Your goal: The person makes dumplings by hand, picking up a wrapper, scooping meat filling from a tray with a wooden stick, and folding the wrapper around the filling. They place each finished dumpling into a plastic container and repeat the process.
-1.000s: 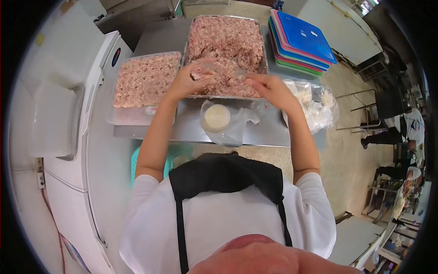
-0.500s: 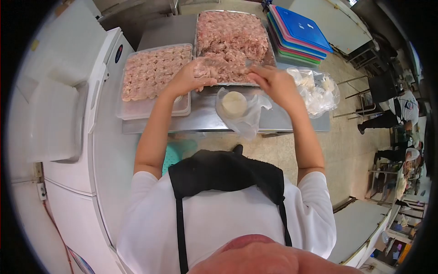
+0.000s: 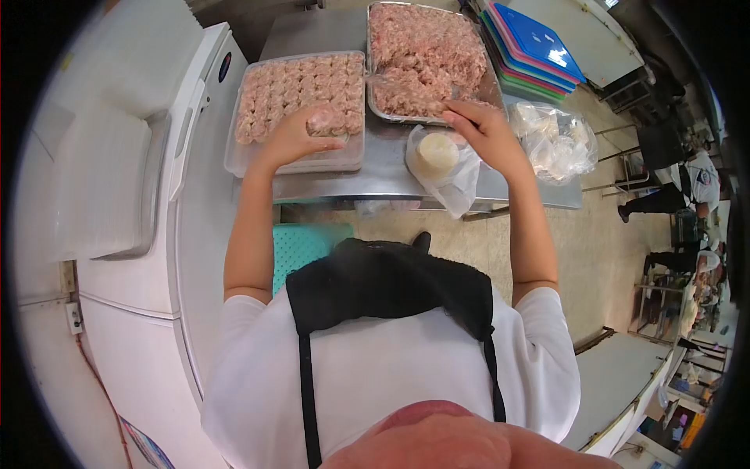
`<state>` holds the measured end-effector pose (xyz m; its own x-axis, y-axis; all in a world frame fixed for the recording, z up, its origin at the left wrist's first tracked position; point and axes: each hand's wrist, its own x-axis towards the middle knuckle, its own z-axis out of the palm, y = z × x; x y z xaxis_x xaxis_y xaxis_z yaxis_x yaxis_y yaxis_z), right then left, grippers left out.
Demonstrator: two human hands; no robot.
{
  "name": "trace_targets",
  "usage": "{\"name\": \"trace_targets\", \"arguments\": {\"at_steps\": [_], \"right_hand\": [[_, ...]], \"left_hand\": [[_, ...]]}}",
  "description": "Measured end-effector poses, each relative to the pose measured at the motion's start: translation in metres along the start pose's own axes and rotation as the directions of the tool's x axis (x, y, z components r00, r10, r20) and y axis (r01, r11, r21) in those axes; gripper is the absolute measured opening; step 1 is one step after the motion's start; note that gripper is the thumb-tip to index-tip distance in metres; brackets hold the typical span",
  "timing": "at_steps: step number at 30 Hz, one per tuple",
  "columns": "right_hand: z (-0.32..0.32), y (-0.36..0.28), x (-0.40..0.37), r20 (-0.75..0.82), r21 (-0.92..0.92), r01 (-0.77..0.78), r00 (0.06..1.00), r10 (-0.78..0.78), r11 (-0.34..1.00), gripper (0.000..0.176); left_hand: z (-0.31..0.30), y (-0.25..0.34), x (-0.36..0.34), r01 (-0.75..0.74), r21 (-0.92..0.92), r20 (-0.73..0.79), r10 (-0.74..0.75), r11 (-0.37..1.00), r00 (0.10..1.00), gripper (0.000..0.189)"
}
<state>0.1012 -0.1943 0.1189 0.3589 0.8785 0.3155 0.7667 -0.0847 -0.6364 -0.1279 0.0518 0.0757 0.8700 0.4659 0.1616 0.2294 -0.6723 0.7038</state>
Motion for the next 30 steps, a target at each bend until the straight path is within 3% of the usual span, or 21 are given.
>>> {"name": "trace_targets", "arguments": {"at_steps": [3, 6, 10, 12, 15, 18, 21, 24, 27, 30], "right_hand": [[0.011, 0.014, -0.017, -0.063, 0.140, -0.107, 0.991, 0.116, 0.984, 0.033], [0.018, 0.023, -0.036, -0.020, 0.296, -0.314, 0.942, 0.335, 0.902, 0.036], [0.021, 0.031, -0.056, -0.017, 0.404, -0.409, 0.891, 0.454, 0.818, 0.037], [0.016, 0.038, -0.065, -0.022, 0.412, -0.424, 0.880, 0.474, 0.807, 0.037], [0.013, 0.048, -0.075, -0.062, 0.433, -0.400, 0.881, 0.470, 0.808, 0.033], [0.007, 0.050, -0.077, -0.047, 0.465, -0.428, 0.863, 0.504, 0.775, 0.035], [0.003, 0.060, -0.073, -0.014, 0.416, -0.472, 0.851, 0.525, 0.777, 0.037], [0.003, 0.080, -0.062, -0.019, 0.373, -0.432, 0.881, 0.472, 0.821, 0.034], [-0.002, 0.097, -0.047, 0.025, 0.399, -0.390, 0.909, 0.415, 0.830, 0.032], [-0.013, 0.101, -0.032, 0.075, 0.347, -0.392, 0.917, 0.392, 0.852, 0.035]], "left_hand": [[0.009, -0.037, -0.006, 0.075, 0.066, 0.077, -0.080, 0.995, 0.994, 0.054], [0.035, -0.044, -0.004, 0.057, 0.264, 0.115, -0.090, 0.963, 0.989, 0.052], [0.073, -0.052, 0.009, -0.037, 0.188, -0.007, 0.039, 0.981, 0.999, 0.054], [0.086, -0.048, 0.014, -0.065, 0.127, -0.060, 0.073, 0.990, 0.996, 0.056], [0.097, -0.037, 0.017, 0.070, 0.090, -0.009, -0.069, 0.993, 0.998, 0.063], [0.103, -0.037, 0.023, 0.080, 0.095, -0.110, -0.070, 0.992, 0.992, 0.065], [0.111, -0.038, 0.030, 0.071, 0.164, -0.208, -0.036, 0.984, 0.977, 0.066], [0.108, -0.044, 0.029, -0.074, 0.091, -0.209, 0.091, 0.993, 0.974, 0.069], [0.083, -0.010, 0.014, 0.066, 0.100, -0.087, -0.057, 0.993, 0.995, 0.071], [0.091, -0.028, 0.008, 0.197, 0.241, -0.143, -0.166, 0.950, 0.976, 0.069]]}}
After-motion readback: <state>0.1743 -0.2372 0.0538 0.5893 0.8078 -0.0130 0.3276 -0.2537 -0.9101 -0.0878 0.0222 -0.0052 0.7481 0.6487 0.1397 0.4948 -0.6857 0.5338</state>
